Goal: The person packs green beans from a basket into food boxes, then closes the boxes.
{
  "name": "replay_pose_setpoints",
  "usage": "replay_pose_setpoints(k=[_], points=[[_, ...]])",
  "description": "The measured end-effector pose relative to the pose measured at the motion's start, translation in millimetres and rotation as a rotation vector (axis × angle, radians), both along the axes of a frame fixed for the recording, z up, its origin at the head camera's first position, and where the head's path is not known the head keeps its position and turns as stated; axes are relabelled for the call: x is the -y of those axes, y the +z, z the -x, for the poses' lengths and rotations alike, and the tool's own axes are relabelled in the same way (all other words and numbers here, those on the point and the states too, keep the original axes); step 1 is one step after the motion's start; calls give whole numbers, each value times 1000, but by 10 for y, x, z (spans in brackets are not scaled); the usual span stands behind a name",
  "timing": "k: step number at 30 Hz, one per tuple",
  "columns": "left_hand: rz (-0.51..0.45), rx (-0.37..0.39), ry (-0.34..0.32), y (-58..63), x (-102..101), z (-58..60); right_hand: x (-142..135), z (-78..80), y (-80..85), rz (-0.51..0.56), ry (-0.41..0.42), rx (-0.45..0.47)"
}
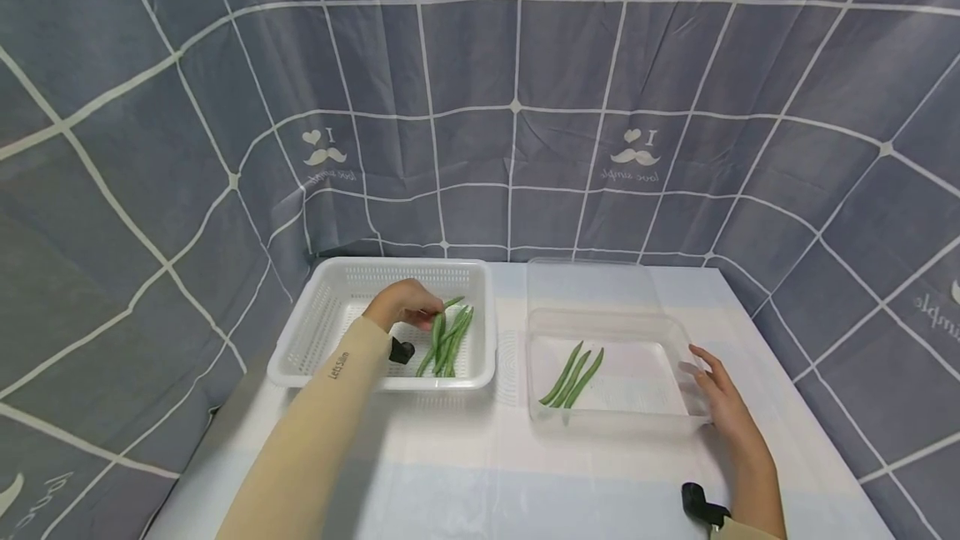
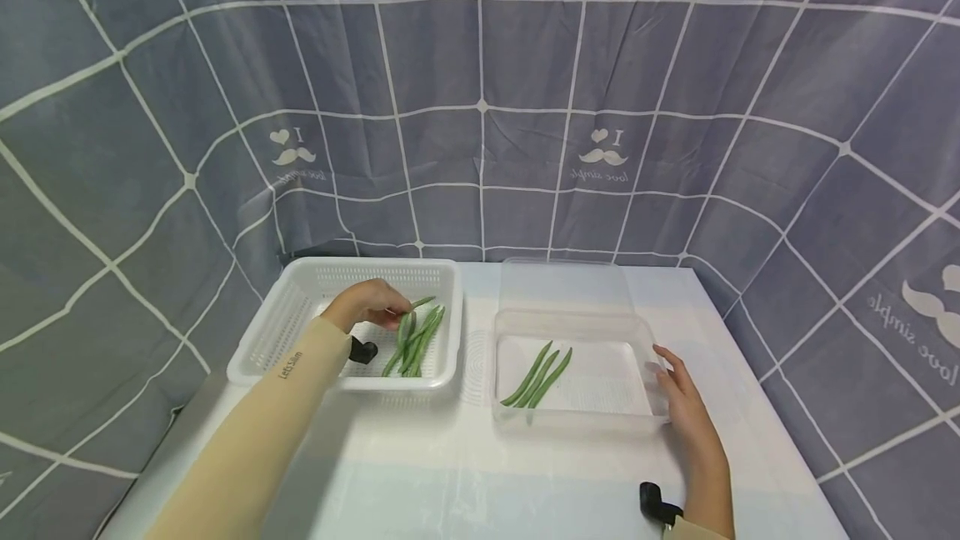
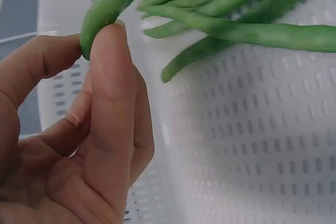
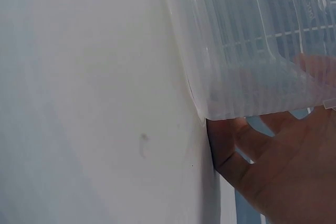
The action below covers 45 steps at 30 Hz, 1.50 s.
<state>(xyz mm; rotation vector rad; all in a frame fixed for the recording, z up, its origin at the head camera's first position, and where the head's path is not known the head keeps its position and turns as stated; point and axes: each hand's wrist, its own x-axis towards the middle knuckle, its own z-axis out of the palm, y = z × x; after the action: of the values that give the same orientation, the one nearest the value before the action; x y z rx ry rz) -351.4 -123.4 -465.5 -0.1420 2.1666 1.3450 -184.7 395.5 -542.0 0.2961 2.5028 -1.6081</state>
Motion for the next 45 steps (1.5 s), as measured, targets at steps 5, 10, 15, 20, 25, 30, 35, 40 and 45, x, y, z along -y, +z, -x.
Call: replay_pose_setpoints(k=[5, 10, 15, 20, 25, 30, 35, 40, 45], points=[[-86, 29, 10, 89, 66, 13, -2, 13, 14, 5, -11, 10], [-188, 34, 2, 209, 159, -1, 6, 28, 12, 12, -21, 32], [-287, -6, -8, 330, 172, 13, 16, 33, 7, 17, -27, 32], [-314, -41, -33, 443, 1, 2, 13, 20, 6, 23, -20, 14], [-343, -36, -67, 544, -288, -69, 14, 19, 4, 24, -22, 17], [-370, -19, -103, 577, -644, -132, 19, 19, -3, 24, -25, 16], [-350, -8, -175, 554, -1002, -181, 8, 0, -13, 19, -15, -12], [-275, -13, -257, 501, -1304, -243, 9, -7, -17, 27, -15, -18], [-166, -63, -346, 437, -1546, -305, 12, -3, -10, 24, -12, -16]])
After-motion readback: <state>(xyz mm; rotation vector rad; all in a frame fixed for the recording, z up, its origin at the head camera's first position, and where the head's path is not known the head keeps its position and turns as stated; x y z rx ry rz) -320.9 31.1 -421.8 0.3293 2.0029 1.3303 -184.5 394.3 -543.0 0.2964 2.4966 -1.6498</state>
